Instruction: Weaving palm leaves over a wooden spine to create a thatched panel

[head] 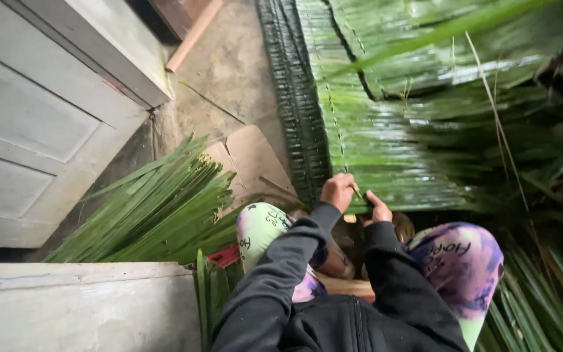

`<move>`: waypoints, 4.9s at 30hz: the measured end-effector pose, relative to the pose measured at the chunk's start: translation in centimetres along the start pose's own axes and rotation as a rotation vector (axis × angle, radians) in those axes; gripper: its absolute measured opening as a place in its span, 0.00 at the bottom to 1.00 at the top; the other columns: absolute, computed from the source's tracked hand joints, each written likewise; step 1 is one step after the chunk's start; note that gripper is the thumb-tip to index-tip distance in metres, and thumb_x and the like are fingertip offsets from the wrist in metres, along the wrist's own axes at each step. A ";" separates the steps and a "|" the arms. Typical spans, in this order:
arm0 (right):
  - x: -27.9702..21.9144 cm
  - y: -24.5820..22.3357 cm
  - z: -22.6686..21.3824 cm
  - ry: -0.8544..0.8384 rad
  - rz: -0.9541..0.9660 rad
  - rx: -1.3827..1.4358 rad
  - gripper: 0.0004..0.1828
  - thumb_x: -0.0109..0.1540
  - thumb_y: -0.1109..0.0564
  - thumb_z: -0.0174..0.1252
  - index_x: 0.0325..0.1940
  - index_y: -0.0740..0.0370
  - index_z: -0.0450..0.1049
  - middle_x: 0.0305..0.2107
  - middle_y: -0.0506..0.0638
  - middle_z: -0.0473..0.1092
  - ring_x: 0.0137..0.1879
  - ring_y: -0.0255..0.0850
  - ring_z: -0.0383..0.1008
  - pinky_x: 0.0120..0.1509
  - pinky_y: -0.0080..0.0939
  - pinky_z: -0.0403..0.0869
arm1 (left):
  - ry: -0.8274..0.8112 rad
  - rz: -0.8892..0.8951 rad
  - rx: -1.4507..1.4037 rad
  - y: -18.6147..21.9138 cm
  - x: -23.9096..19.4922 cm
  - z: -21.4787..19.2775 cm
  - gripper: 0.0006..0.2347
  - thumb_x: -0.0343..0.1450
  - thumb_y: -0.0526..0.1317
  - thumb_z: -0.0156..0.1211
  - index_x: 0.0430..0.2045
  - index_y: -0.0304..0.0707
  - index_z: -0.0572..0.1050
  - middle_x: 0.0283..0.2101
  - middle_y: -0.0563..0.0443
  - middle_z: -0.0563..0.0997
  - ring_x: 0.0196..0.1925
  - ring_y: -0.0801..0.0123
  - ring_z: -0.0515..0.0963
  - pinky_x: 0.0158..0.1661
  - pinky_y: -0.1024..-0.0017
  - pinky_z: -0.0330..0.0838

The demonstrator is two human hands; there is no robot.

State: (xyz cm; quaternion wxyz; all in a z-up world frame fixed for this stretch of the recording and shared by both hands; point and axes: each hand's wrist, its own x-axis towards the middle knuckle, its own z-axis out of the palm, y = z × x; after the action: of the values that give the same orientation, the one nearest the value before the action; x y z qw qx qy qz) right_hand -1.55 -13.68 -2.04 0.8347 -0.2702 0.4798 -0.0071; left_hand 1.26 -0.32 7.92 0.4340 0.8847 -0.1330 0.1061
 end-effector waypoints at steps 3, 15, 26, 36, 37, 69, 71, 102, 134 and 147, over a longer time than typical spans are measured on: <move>-0.7 -0.4 -0.1 0.017 -0.013 -0.010 0.33 0.51 0.59 0.81 0.52 0.75 0.72 0.46 0.72 0.72 0.52 0.67 0.77 0.54 0.77 0.73 | -0.065 -0.013 0.069 0.2 0.1 0.0 0.06 0.67 0.39 0.61 0.20 0.53 0.71 0.29 0.52 0.75 0.40 0.54 0.82 0.44 0.58 0.79; 1.2 -0.1 0.6 0.053 0.006 -0.036 0.36 0.48 0.59 0.83 0.53 0.73 0.72 0.47 0.72 0.72 0.55 0.69 0.75 0.60 0.80 0.66 | -0.139 -0.110 0.077 0.4 -0.4 -0.1 0.05 0.66 0.38 0.62 0.24 0.57 0.73 0.33 0.59 0.78 0.44 0.57 0.83 0.46 0.59 0.80; -0.7 -0.9 -0.8 -0.121 0.025 -0.193 0.28 0.59 0.44 0.74 0.53 0.64 0.74 0.46 0.58 0.70 0.53 0.54 0.73 0.60 0.64 0.72 | -0.109 0.020 0.047 0.0 0.0 -0.2 0.07 0.64 0.34 0.61 0.17 0.53 0.73 0.27 0.56 0.79 0.40 0.56 0.81 0.46 0.59 0.78; 1.0 0.5 -1.1 0.024 0.021 -0.032 0.29 0.49 0.54 0.84 0.46 0.68 0.78 0.43 0.66 0.75 0.52 0.63 0.77 0.60 0.74 0.68 | -0.082 0.008 0.099 -2.5 -1.2 2.2 0.06 0.63 0.37 0.63 0.20 0.53 0.71 0.28 0.57 0.77 0.41 0.60 0.80 0.46 0.64 0.77; 1.5 0.7 -1.3 0.022 0.016 -0.028 0.29 0.49 0.55 0.84 0.47 0.69 0.78 0.44 0.67 0.75 0.53 0.63 0.76 0.61 0.74 0.68 | -0.082 0.004 0.085 -2.3 -1.3 2.3 0.06 0.63 0.37 0.63 0.20 0.54 0.72 0.28 0.57 0.77 0.41 0.60 0.80 0.47 0.64 0.77; -2.0 -1.1 0.5 0.081 -0.066 -0.077 0.40 0.50 0.57 0.85 0.58 0.75 0.71 0.51 0.74 0.71 0.59 0.69 0.73 0.63 0.83 0.61 | 0.054 0.302 0.325 -2.4 -1.6 2.2 0.10 0.60 0.41 0.68 0.23 0.47 0.69 0.27 0.54 0.71 0.36 0.56 0.75 0.43 0.63 0.72; -2.1 -1.4 0.1 0.082 -0.066 -0.095 0.41 0.50 0.57 0.84 0.60 0.73 0.70 0.53 0.71 0.70 0.61 0.68 0.72 0.63 0.80 0.65 | 0.056 0.286 0.315 -1.5 -1.6 2.0 0.11 0.59 0.42 0.70 0.23 0.46 0.70 0.28 0.54 0.70 0.37 0.54 0.75 0.41 0.62 0.73; -11.2 -5.6 3.8 -0.060 0.122 0.094 0.21 0.52 0.55 0.79 0.44 0.66 0.80 0.46 0.62 0.76 0.53 0.57 0.78 0.65 0.61 0.75 | 0.319 -0.662 -1.140 -2.6 -3.0 7.6 0.08 0.71 0.29 0.62 0.37 0.44 0.83 0.32 0.50 0.85 0.35 0.70 0.85 0.38 0.71 0.82; -7.1 -4.7 2.1 -0.061 0.081 -0.007 0.28 0.53 0.53 0.80 0.51 0.67 0.77 0.48 0.60 0.73 0.57 0.57 0.75 0.67 0.66 0.72 | -0.247 -0.747 -0.670 1.2 -9.2 0.0 0.02 0.62 0.35 0.66 0.24 0.41 0.79 0.14 0.41 0.79 0.11 0.60 0.79 0.14 0.73 0.74; -9.7 -7.2 3.4 -0.192 0.001 -0.085 0.27 0.54 0.43 0.79 0.50 0.57 0.81 0.53 0.56 0.71 0.65 0.55 0.61 0.79 0.56 0.54 | -0.133 -0.537 -1.459 6.2 -8.5 -8.3 0.09 0.74 0.27 0.57 0.47 0.18 0.77 0.48 0.26 0.82 0.48 0.45 0.84 0.50 0.56 0.82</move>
State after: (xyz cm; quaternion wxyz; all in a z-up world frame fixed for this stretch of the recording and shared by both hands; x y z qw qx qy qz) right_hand -2.28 -15.72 10.34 0.8648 -0.3044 0.3974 0.0394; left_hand -9.42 3.83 14.89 0.9082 0.3818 0.0239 -0.1700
